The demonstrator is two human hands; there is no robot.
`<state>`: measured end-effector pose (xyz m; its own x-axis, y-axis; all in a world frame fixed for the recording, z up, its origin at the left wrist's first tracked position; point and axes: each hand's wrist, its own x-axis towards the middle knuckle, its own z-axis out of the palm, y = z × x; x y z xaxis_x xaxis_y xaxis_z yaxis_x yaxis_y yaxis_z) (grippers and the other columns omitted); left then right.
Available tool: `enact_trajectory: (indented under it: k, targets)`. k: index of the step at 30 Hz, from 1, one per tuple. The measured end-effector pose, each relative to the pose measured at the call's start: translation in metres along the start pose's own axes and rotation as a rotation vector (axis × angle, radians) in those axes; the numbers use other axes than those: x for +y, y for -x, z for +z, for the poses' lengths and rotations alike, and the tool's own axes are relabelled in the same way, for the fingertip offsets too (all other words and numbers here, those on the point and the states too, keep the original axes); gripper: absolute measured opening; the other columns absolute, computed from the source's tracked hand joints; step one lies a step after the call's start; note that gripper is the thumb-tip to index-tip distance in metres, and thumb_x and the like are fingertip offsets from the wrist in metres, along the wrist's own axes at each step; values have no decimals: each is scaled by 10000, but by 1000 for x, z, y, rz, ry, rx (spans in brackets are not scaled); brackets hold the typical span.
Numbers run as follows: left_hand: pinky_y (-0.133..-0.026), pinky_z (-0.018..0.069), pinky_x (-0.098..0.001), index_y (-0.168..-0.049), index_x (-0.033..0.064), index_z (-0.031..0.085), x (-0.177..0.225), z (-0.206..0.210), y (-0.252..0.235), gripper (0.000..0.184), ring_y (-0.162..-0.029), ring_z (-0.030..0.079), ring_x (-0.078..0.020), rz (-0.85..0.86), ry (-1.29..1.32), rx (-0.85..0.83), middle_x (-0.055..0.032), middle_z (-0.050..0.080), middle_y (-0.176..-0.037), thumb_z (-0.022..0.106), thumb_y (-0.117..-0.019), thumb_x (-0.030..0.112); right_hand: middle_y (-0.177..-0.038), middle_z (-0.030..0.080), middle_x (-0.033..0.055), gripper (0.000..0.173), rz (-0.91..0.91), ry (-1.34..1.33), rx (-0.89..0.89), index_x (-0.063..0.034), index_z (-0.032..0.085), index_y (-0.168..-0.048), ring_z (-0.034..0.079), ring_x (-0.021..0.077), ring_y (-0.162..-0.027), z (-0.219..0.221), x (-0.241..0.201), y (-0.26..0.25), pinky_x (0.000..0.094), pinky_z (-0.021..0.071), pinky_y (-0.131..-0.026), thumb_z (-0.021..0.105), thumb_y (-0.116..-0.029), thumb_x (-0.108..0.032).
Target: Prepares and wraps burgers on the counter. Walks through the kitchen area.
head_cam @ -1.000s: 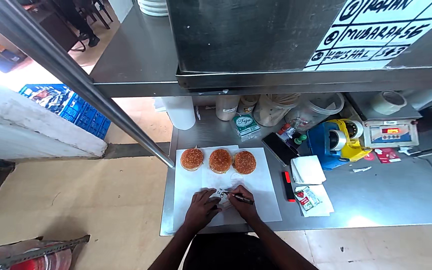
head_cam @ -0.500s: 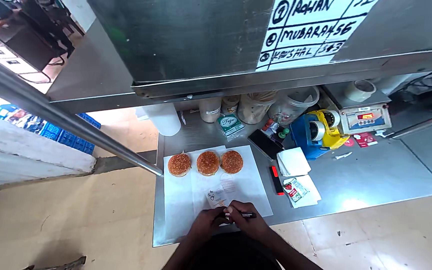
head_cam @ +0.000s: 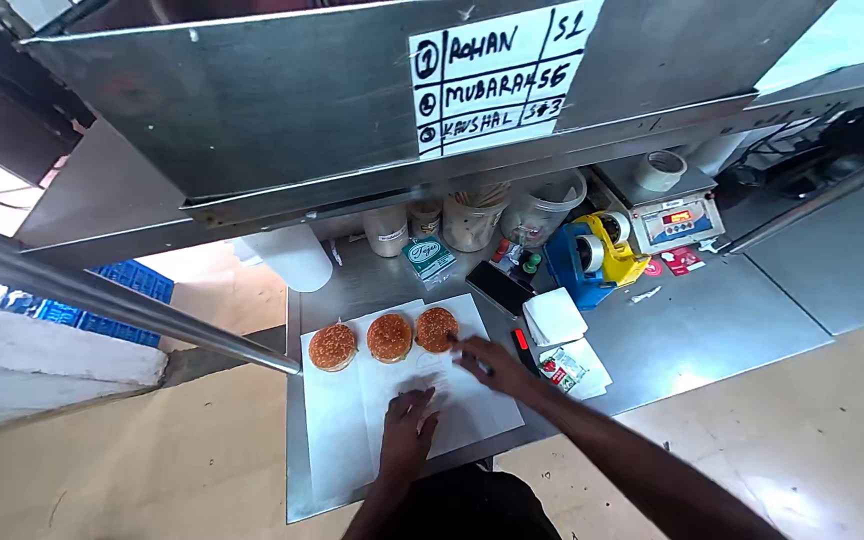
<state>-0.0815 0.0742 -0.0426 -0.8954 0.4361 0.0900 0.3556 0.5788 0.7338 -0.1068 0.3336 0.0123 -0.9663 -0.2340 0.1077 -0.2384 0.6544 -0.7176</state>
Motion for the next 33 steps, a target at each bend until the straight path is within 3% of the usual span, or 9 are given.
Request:
enact_trajectory:
  k: [4, 8, 12, 16, 22, 25, 27, 30, 33]
  targets:
    - [-1066, 419, -628, -1318, 306, 700, -37, 2, 28, 407, -1374, 509, -377, 88, -393, -83, -63, 561, -1497, 560, -989, 501, -1323, 606, 191, 503, 179, 437, -229, -145, 613, -1387, 556, 390, -1279, -51, 48, -57, 546, 508, -1024, 704, -905, -31]
    - [-1073, 415, -634, -1291, 295, 717, -68, -19, 47, 371, -1371, 525, -343, 89, -421, 7, -41, 578, -1482, 554, -1002, 461, -1327, 578, 182, 663, 125, 651, -407, -185, 572, -1443, 528, 400, -1283, -64, 82, -77, 541, 505, -993, 759, -836, 4]
    - [-1083, 404, -630, -1206, 266, 761, -95, -46, 59, 368, -1351, 548, -324, 60, -385, 103, -40, 622, -1429, 514, -1020, 466, -1417, 533, 249, 851, 180, 295, -275, -102, 449, -1548, 505, 422, -1327, -73, 83, -86, 550, 433, -1104, 740, -775, 104]
    - [-1081, 396, -644, -1116, 188, 794, -105, -60, 64, 374, -1329, 569, -345, 21, -326, 184, -76, 659, -1376, 521, -1012, 420, -1470, 545, 164, 729, 254, -184, -116, -100, 297, -1618, 613, 255, -1233, -104, 45, -102, 431, 522, -1010, 533, -958, 101]
    - [-1095, 387, -625, -1105, 173, 792, -97, -59, 73, 400, -1333, 559, -346, -61, -224, 382, -96, 675, -1341, 496, -1020, 428, -1344, 634, 143, 529, 123, -773, 28, -37, 392, -1547, 662, 205, -1157, -115, -11, -162, 378, 559, -967, 393, -1021, 28]
    - [-1105, 385, -635, -1083, 103, 791, -88, -58, 90, 371, -1319, 564, -382, -129, -121, 472, -155, 678, -1313, 537, -1005, 361, -1267, 668, 192, 361, 71, -357, 146, 53, 561, -1385, 673, 237, -1142, -113, -27, -212, 392, 553, -998, 428, -1078, -81]
    - [-1108, 383, -639, -1079, 41, 778, -81, -58, 108, 365, -1308, 564, -414, -173, -73, 505, -200, 676, -1293, 548, -1006, 316, -1254, 650, 286, 337, 98, 142, 195, 83, 628, -1268, 616, 387, -1228, -109, -38, -239, 536, 460, -1073, 494, -1071, -156]
    - [-1096, 433, -582, -1065, -19, 764, -70, -57, 131, 342, -1285, 575, -429, -228, -23, 529, -230, 685, -1250, 557, -1011, 248, -1373, 587, 315, 408, 233, 505, 94, 53, 612, -1333, 513, 468, -1352, -94, -42, -266, 639, 381, -1109, 523, -1058, -236]
    - [-1114, 439, -528, -1029, -48, 758, -63, -55, 147, 311, -1257, 599, -413, -251, 2, 543, -244, 702, -1194, 552, -1012, 184, -1477, 518, 290, 471, 341, 521, 13, 13, 562, -1425, 435, 457, -1427, -78, -29, -284, 658, 323, -1153, 541, -1057, -280]
